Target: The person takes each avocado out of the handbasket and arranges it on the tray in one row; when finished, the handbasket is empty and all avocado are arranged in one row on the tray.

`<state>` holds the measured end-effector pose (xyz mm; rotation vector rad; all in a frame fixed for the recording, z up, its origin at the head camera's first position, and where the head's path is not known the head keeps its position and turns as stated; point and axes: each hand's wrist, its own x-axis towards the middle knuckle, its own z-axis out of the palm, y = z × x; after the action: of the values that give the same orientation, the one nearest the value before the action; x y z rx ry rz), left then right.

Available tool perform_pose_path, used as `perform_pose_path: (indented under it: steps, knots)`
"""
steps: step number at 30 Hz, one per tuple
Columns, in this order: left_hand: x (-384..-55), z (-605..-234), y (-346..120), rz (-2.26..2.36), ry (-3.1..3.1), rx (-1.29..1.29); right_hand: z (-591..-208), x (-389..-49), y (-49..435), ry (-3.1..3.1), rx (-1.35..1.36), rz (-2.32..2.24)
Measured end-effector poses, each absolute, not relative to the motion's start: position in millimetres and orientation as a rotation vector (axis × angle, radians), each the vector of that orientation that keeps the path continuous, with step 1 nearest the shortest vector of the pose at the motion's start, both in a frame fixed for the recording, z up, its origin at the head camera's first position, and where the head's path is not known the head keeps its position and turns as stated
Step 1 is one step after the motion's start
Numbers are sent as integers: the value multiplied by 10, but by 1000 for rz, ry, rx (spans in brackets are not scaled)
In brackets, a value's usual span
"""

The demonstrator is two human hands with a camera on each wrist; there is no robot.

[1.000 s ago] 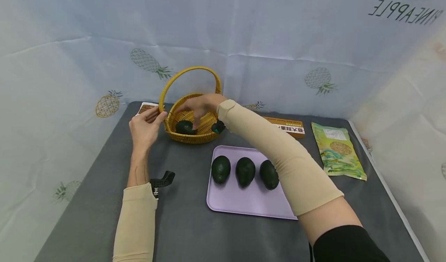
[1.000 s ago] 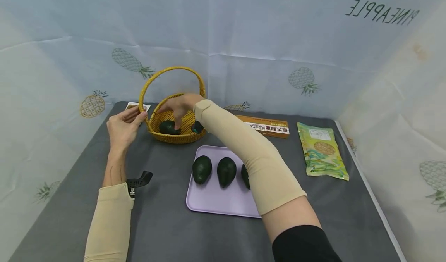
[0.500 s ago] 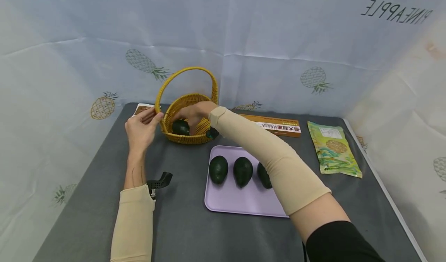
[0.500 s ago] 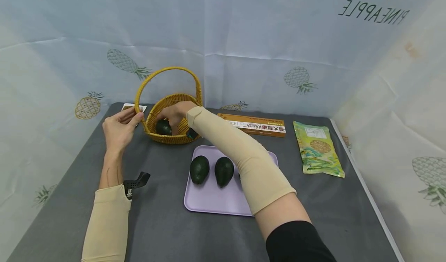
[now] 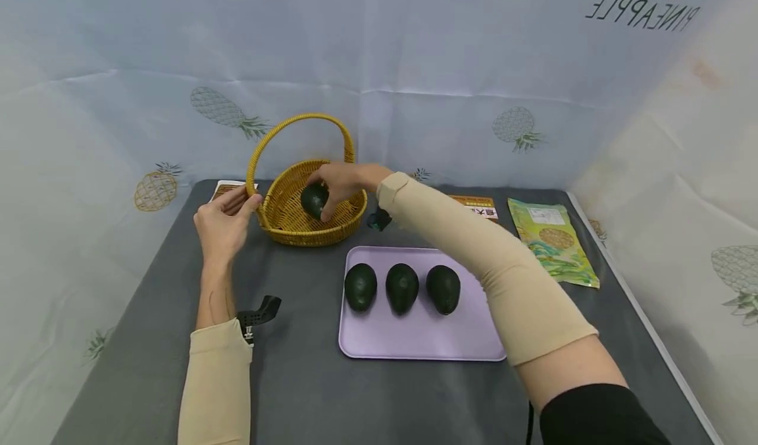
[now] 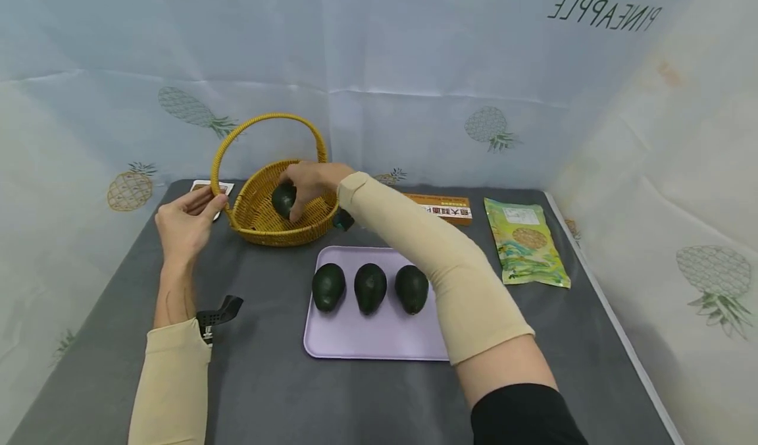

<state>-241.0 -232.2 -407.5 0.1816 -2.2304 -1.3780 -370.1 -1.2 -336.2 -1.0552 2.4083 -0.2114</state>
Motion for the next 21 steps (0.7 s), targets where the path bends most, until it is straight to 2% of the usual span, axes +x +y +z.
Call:
perform_pose_path:
  steps: [5, 11, 15, 21]
  knots:
    - [-2398, -4062, -2304, -1406, -2220, 188, -3053, -3594, 610, 2443, -996, -395]
    - [-2402, -4073, -2323, -1416, -2222, 236, -2867, -3215, 1460, 2566, -945, -510]
    - [-2414, -4087, -2318, -1431, -2205, 248, -2958, -2812, 2066, 2691, -945, -526]
    - [-2438, -4122, -2293, -1462, -2177, 257, -3335, -2168, 2711, 2815, -779, -509]
